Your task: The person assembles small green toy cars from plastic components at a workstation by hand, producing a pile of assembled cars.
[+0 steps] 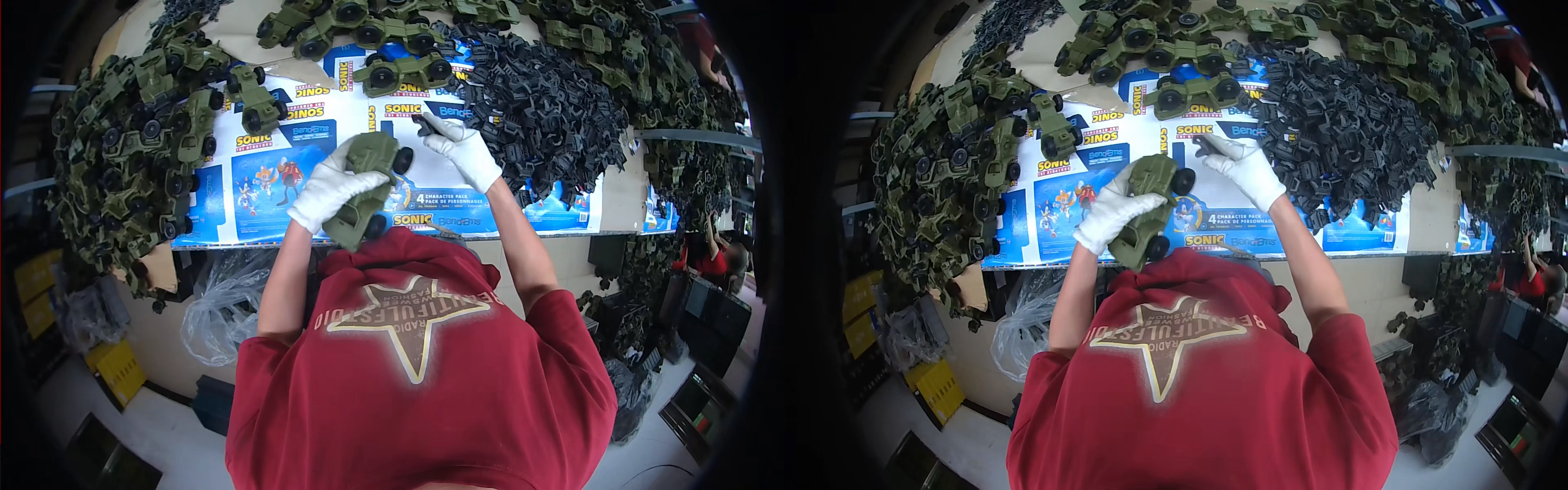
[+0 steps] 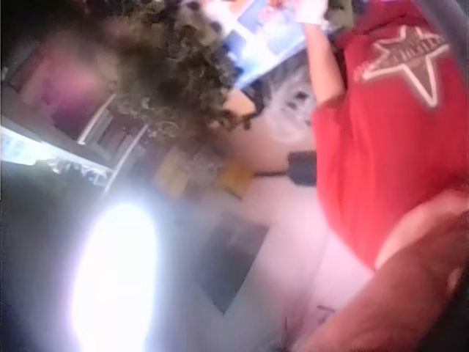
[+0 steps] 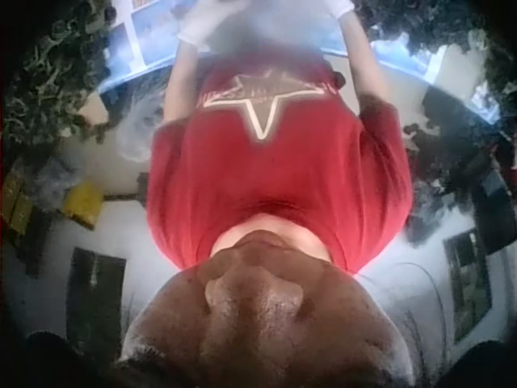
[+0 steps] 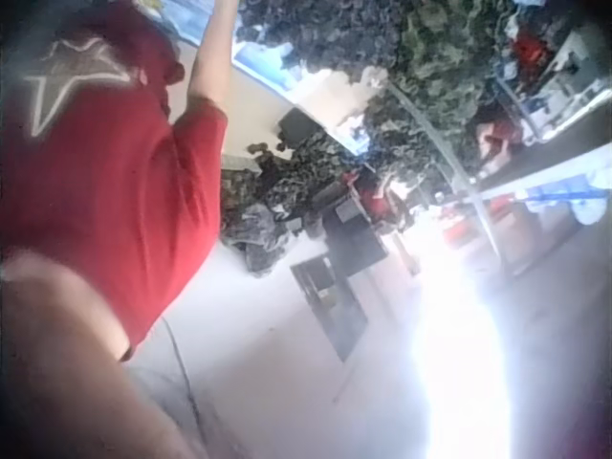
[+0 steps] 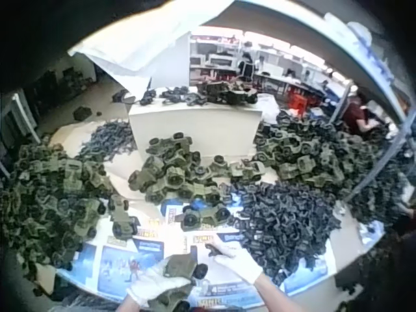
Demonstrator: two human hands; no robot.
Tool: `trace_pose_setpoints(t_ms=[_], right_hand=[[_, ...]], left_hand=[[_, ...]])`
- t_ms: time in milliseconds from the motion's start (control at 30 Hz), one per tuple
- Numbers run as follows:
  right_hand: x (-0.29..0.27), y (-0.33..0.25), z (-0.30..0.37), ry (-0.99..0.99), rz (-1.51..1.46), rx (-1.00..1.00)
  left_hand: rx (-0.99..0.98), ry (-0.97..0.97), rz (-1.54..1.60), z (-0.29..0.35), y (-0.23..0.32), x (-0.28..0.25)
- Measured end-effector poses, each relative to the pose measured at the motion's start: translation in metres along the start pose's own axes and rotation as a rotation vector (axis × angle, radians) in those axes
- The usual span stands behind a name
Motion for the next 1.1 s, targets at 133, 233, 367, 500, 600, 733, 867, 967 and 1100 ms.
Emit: trace_pose_setpoints(t_ms=[133,233,367,500,600,733,867,967,1100], right_hand=[[0.006,-0.014,0.008,-0.188,-0.316,0.063],[0.012,-0.003,0.012,-0.266,-0.56,0.004],[0.014,-0.003,0.015,-0.259,-0.626,0.086],[0.014,0.003,0.014,-0.267,-0.636,0.089],[0.012,0.001,0.015,-0.278,-0.58,0.05],[0.008,-0.009,0.008,-0.242,-0.321,0.0],[0.024,-0.029,0.011,0.026,-0.16,0.022],[0.043,-0.007,0.015,0.117,-0.382,0.068],[0.049,-0.034,0.017,0.18,-0.07,-0.133]], left_hand=[[-0.076,-0.145,0.049,0.013,0.025,0.032],[-0.11,-0.121,0.012,0.015,0.038,0.041],[-0.118,-0.08,-0.044,0.015,0.036,0.04],[-0.126,-0.066,-0.059,0.015,0.035,0.041],[-0.09,-0.059,-0.099,0.013,0.032,0.039],[-0.092,-0.046,-0.03,0.013,0.021,0.041],[0.113,0.239,-0.428,0.007,0.006,0.042],[0.312,0.088,-0.178,-0.002,0.005,0.04],[0.314,-0.096,0.205,-0.011,-0.006,0.03]])
Point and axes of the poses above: each hand's wrist, its own z-axis away from the middle knuckle, its own x-axis out of the palm, y = z × x, the point moved 4 cm from there along -z, towards the middle knuckle, and after that the axes turned 3 degrees about z, right-handed, at the moved point
